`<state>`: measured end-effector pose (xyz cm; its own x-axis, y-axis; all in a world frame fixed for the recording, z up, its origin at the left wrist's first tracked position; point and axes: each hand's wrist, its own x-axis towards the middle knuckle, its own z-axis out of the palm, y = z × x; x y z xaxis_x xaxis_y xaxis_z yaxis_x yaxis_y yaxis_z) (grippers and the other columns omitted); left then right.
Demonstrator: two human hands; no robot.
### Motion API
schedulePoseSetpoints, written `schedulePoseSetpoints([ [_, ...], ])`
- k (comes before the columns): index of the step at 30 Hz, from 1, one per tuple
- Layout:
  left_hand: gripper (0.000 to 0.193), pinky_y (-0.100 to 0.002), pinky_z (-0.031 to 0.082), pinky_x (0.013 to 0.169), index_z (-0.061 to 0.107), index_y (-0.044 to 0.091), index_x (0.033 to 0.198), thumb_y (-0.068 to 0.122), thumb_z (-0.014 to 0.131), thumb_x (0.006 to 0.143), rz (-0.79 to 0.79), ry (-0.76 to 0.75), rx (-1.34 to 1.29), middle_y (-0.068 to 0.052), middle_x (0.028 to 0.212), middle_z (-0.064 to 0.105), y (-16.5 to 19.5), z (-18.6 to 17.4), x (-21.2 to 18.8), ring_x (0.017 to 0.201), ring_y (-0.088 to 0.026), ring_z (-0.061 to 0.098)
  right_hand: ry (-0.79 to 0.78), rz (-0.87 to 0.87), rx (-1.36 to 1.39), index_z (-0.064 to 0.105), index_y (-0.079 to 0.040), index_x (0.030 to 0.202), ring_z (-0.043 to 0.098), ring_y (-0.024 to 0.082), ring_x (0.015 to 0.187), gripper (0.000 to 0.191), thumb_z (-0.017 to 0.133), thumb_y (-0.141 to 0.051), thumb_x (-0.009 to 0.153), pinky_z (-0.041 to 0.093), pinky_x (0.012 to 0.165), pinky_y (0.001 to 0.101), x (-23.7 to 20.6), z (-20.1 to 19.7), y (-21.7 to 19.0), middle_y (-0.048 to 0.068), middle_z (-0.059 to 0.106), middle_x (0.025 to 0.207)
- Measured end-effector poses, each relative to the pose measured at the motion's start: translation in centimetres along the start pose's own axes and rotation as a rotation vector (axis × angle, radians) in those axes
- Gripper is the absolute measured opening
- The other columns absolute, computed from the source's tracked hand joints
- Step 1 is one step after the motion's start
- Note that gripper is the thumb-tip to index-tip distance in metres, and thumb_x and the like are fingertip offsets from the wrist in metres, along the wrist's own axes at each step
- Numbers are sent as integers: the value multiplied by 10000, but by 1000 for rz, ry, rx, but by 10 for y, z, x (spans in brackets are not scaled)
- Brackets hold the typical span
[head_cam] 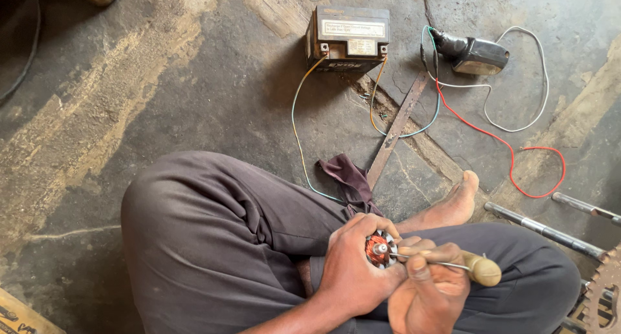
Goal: The person sits on the workshop floor repairing an electric motor armature. They wipe the armature with a cloth, file its shaft, tap and press a component onto it using a mallet and a punch, and search through a cardboard box of tools for what they need.
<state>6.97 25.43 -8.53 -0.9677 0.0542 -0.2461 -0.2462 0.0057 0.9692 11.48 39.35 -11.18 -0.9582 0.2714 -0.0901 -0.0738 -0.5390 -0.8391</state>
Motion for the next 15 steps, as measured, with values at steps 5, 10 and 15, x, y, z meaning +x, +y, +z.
schedulePoseSetpoints([
  [5,317,-360,575,795,659,75,933,127,784,647,-33,78,-8,-84,884,700,2,-3,3,854,-243,722,25,-148,-200,617,47,1037,708,264,898,149,667,149,940,604,937,417,5,1,-11,237,721,947],
  [10,366,-291,559,685,674,85,950,127,792,607,-334,112,-79,-19,746,672,2,-15,6,686,-113,641,89,-73,-804,638,64,955,731,214,823,161,729,145,850,620,861,336,3,-1,-31,211,737,928],
  [15,353,-273,535,655,673,72,941,121,789,611,-365,123,-105,-9,725,647,-1,-17,6,661,-81,586,263,286,-1010,685,108,948,775,210,819,147,749,100,816,616,804,316,-1,-2,-41,214,773,875],
])
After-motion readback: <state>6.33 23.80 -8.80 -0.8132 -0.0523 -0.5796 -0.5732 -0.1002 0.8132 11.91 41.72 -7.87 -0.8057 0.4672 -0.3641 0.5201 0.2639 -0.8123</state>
